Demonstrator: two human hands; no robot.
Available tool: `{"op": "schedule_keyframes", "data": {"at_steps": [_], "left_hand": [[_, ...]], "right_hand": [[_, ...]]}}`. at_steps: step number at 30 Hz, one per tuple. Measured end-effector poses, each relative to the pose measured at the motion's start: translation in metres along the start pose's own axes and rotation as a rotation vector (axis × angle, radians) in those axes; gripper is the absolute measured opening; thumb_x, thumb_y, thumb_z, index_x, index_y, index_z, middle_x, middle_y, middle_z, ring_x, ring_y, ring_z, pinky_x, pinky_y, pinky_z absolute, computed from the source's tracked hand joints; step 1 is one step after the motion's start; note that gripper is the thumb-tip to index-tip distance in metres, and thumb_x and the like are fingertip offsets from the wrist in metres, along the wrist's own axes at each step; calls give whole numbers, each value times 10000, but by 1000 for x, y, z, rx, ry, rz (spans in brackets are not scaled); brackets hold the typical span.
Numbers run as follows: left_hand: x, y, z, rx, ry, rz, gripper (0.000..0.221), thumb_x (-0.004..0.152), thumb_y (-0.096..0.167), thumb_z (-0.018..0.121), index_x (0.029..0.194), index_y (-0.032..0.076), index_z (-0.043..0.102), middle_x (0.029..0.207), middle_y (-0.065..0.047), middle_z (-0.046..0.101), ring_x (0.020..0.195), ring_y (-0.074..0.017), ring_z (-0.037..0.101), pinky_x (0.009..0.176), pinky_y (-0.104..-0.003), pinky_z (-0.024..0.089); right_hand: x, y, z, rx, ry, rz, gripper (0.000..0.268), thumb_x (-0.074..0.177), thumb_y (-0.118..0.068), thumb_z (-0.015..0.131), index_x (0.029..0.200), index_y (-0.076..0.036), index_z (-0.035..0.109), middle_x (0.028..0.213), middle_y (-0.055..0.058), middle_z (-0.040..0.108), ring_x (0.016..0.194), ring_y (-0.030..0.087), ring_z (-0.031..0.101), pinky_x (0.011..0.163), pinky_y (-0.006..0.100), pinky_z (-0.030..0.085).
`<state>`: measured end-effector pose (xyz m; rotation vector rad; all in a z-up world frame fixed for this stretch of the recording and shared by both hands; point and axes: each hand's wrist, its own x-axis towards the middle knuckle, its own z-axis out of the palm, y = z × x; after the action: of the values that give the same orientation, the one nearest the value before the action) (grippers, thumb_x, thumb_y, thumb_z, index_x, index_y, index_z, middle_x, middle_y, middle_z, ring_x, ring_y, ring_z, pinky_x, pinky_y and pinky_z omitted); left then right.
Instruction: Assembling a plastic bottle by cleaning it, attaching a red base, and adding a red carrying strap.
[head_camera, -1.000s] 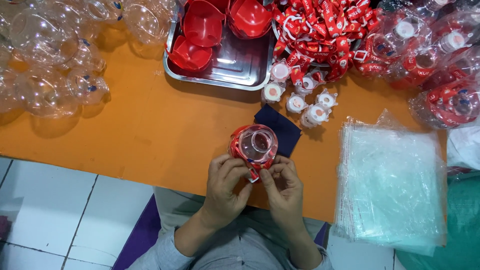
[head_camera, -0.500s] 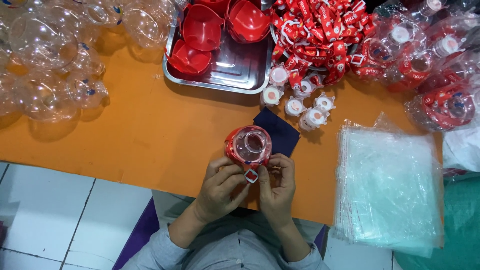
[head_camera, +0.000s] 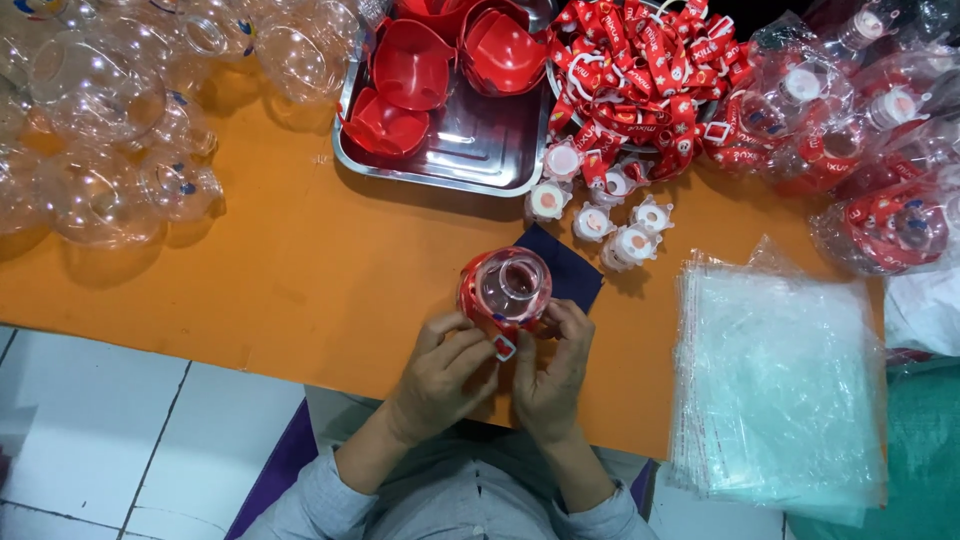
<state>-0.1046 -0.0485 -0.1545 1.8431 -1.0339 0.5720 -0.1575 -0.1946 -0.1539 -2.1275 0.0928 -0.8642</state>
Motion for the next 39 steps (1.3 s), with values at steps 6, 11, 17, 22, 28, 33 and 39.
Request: {"op": "schedule_keyframes", "data": {"at_steps": [6,11,17,22,28,33,39], "left_hand": [[9,-7,-2,35,75,27,176,805,40,763,969,70,707,949,-100,701,993,-352,670,986,-449,547],[12,-10,-5,-9,62,11,235,765,42,795,978,60,699,918,-104,683,959,-357,672,955,-462,563],[22,-13,-10,-80,6,-3,276,758,33,796,1016,52,699,943,-126,667,978,-385,666,934,-483,559],[14,-23,-14,-110,-168,-38,391,840,37,802,1189,-21,636,1178,-185,677,1177,-387,571,1080,-504,509],[15,-34,-24,-96,-100,-154,211,867,120,737,1048,18,700,1014,-114,741,1038,-313,585,1075,-480,475],[13,-35,-35,62,-80,-83,253,852,116,771,1071,20,687,1032,-116,730,1068,-327,578,1053,-482,483],[5,-51,-40,246,-38,-68,282,828,102,762,1081,40,653,1069,-123,678,1050,-329,570,1009,-491,497]], "right_hand": [[7,0,1,27,24,12,515,975,-233,676,1348,51,462,1288,197,503,1057,303,595,849,358,543],[22,10,-12,403,-78,261,818,893,-318,713,1522,-4,294,1517,194,345,1231,230,470,1016,383,479],[73,-11,-8,407,-195,172,1071,737,-320,889,1554,14,283,1536,315,391,1470,441,345,1195,563,261],[79,-12,-2,155,-262,191,770,812,-415,798,1413,-45,489,1367,146,609,1262,293,612,1056,392,516],[79,-24,0,153,-163,167,636,825,-369,800,1323,-49,570,1262,114,657,1165,263,646,994,353,528],[88,-42,4,97,-185,213,610,791,-429,812,1241,-73,605,1164,90,670,1071,249,676,909,344,552],[94,-40,23,-85,-307,314,678,726,-581,810,1131,-82,591,1037,91,658,925,269,681,782,378,557]]}}
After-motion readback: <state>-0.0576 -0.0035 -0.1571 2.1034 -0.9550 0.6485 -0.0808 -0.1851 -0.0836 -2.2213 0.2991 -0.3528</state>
